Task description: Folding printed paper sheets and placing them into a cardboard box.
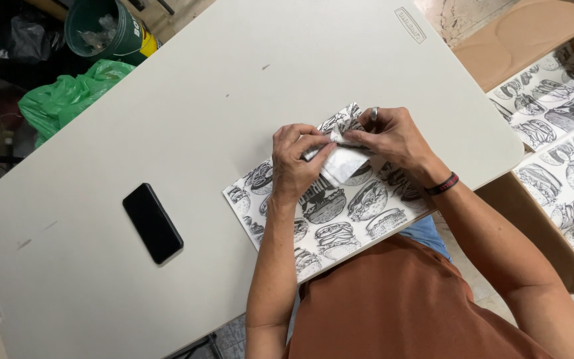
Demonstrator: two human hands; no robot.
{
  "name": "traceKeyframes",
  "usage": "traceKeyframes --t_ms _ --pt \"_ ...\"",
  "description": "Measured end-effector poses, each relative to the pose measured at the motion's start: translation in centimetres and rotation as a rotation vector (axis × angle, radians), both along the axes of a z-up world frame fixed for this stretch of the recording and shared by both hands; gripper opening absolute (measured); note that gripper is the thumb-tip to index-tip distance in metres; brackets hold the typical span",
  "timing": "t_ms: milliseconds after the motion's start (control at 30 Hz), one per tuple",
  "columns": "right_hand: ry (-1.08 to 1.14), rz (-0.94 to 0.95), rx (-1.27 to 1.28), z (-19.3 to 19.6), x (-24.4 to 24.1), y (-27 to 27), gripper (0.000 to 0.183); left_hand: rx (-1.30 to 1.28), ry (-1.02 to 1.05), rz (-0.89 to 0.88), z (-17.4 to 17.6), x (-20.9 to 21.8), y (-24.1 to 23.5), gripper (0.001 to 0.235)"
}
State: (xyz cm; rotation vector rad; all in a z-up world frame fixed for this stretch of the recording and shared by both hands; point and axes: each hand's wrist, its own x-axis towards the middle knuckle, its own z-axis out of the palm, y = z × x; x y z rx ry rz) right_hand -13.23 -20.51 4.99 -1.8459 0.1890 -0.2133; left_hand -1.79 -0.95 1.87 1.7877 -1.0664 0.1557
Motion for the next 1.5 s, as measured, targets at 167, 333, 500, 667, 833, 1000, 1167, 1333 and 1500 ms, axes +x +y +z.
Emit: traceKeyframes --t_ms 167,333,500,667,833,1000,1167,1333,1500 --pt "0.064 0.018 0.094 0.8 -0.3 -0.7 0.018 0.004 0.104 -0.163 -0.2 0.4 1.0 0.013" --pt "0.028 0.011 0.094 0.2 0.0 -0.7 0.012 -0.011 0.143 -0.246 1.0 0.8 1.6 0.013" --pt "0.029 0.003 0.062 2.4 0.0 0.1 0.013 0.006 0.179 -0.12 0.2 0.0 0.7 0.015" --pt "-0.012 0.045 -0.001 0.9 0.1 0.0 0.018 0.023 0.074 -0.033 -0.7 -0.3 -0.3 0.027" --pt "-0.017 0.085 0.082 1.0 0.0 -0.4 0.015 -0.015 0.15 0.031 1.2 -0.8 -0.4 0.014" --pt "0.021 0.087 0.093 0.6 -0.2 -1.1 0.02 -0.098 0.107 -0.039 0.1 0.3 0.4 0.02" --pt "-0.083 0.126 0.109 -0.1 -0.5 -0.9 0.016 -0.058 0.212 -0.162 1.3 0.0 0.8 0.012" --pt "-0.247 0.277 0.102 2.9 -0.4 0.5 0.02 0.024 0.306 -0.065 0.5 -0.3 -0.1 0.044" --pt "-0.25 0.19 -0.453 -0.6 -0.7 -1.3 0.029 -0.018 0.379 -0.05 -2.6 1.3 0.5 0.054"
